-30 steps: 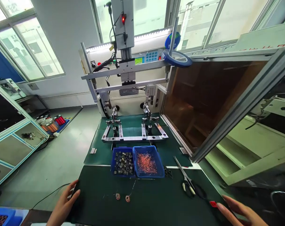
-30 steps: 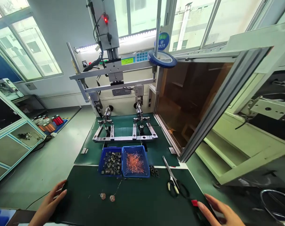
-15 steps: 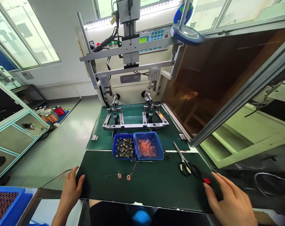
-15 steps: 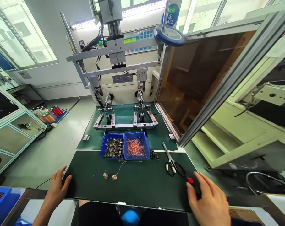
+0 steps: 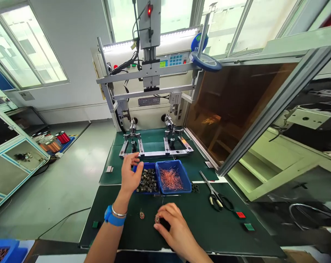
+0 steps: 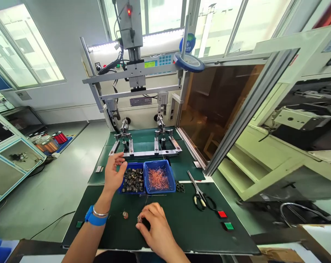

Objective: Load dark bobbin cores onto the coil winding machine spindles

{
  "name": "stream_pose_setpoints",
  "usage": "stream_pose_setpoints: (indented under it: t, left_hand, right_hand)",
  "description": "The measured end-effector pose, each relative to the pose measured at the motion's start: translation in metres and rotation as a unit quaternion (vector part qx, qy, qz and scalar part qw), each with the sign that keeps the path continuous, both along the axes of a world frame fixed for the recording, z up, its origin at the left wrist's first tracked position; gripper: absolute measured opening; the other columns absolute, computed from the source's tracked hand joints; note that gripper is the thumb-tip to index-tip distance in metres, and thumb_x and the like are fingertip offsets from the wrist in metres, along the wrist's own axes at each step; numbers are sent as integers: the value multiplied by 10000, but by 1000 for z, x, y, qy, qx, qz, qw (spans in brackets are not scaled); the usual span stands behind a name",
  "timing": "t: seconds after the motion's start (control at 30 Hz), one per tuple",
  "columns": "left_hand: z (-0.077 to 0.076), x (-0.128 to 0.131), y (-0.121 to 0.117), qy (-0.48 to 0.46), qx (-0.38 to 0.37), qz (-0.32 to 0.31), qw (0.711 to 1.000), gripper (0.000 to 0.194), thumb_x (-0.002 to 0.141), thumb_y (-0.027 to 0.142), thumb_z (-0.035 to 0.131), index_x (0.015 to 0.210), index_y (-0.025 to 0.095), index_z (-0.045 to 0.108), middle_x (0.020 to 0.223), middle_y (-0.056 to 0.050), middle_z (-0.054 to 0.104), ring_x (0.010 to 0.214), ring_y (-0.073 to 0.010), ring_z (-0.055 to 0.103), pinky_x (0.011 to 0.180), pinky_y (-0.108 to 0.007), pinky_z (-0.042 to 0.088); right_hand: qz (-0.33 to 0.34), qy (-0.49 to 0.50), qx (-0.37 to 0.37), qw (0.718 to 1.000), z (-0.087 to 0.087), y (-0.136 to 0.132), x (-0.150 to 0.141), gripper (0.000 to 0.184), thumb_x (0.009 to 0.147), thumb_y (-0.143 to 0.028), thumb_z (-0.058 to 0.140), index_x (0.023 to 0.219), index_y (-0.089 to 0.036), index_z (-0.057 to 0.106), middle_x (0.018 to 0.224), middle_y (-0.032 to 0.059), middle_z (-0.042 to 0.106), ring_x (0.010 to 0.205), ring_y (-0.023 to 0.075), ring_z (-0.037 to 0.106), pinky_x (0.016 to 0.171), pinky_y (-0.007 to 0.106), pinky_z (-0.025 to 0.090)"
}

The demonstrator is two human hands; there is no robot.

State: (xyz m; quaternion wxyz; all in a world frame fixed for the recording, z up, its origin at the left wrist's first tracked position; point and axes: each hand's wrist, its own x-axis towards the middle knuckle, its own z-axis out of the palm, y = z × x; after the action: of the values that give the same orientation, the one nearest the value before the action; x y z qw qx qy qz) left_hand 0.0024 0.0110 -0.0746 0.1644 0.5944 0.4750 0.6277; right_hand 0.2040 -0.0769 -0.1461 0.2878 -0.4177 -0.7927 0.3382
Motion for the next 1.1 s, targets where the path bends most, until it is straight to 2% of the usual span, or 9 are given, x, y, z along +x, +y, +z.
stream_pose_setpoints:
  t: [0.13,0.23,0.33,0.4,0.5,0.6,0.7,0.87,1.1]
  left_hand:
    - [-23,5,0,-127,-127,-158,971,279,911,353,681,1087,147,615,864,-65,638,745,-167,589,704,-274,484]
    - [-27,8,-6,-150,-173,-250,941,356,909,445,687,1070,142,589,919,-102,689,761,-186,642,712,-295,518]
    - [-25,10,-10,-244,-206,-318,893,441,872,458,754,1127,152,567,957,-96,699,820,-167,650,748,-261,512]
    - [-26,11,-10,-301,-223,-328,867,471,825,409,823,1133,154,575,913,-75,696,796,-139,636,732,-223,497]
    - [-28,13,-9,-322,-247,-319,856,480,776,360,875,1114,158,601,867,-57,682,735,-125,621,692,-219,505]
    - [-30,18,-9,-323,-256,-294,862,465,707,324,920,1046,157,648,836,-39,666,730,-135,624,649,-213,519]
    - [-31,22,-10,-318,-267,-268,869,384,693,334,923,931,140,692,809,-44,678,662,-125,626,611,-209,534]
    - [-28,23,-11,-326,-306,-249,859,329,650,333,940,783,131,716,695,-41,680,605,-127,648,579,-184,542]
    - [-23,23,-15,-308,-365,-277,834,375,582,366,962,696,117,707,610,-52,654,546,-141,639,488,-172,515]
  right_hand:
    - [-6,80,42,996,25,31,13,127,883,-319,594,929,-212,646,1008,94,649,995,246,592,891,469,510]
    - [2,105,113,988,47,70,5,189,874,-339,618,1010,-223,677,1180,129,599,1167,277,534,1006,521,448]
    - [47,116,109,986,62,103,-7,211,846,-339,661,1033,-250,704,1279,125,555,1246,288,485,1038,531,423]
    - [73,123,96,985,64,115,-12,222,826,-348,687,1030,-265,715,1306,118,543,1249,290,480,1036,536,420]
    - [76,152,84,982,57,116,-13,234,801,-355,718,1018,-267,722,1243,108,574,1207,279,513,1023,521,430]
    - [47,197,58,977,48,110,-10,268,758,-360,760,994,-243,710,1004,69,620,960,214,607,869,417,509]
    - [14,227,29,973,44,106,-7,207,792,-366,725,938,-221,702,826,30,620,734,155,595,698,333,509]
    - [48,276,-18,960,46,109,-3,197,885,-365,617,933,-217,738,825,44,671,721,146,631,675,312,511]
    - [91,325,-109,935,47,110,-4,319,880,-467,598,774,-175,672,703,5,596,591,107,542,580,273,458]
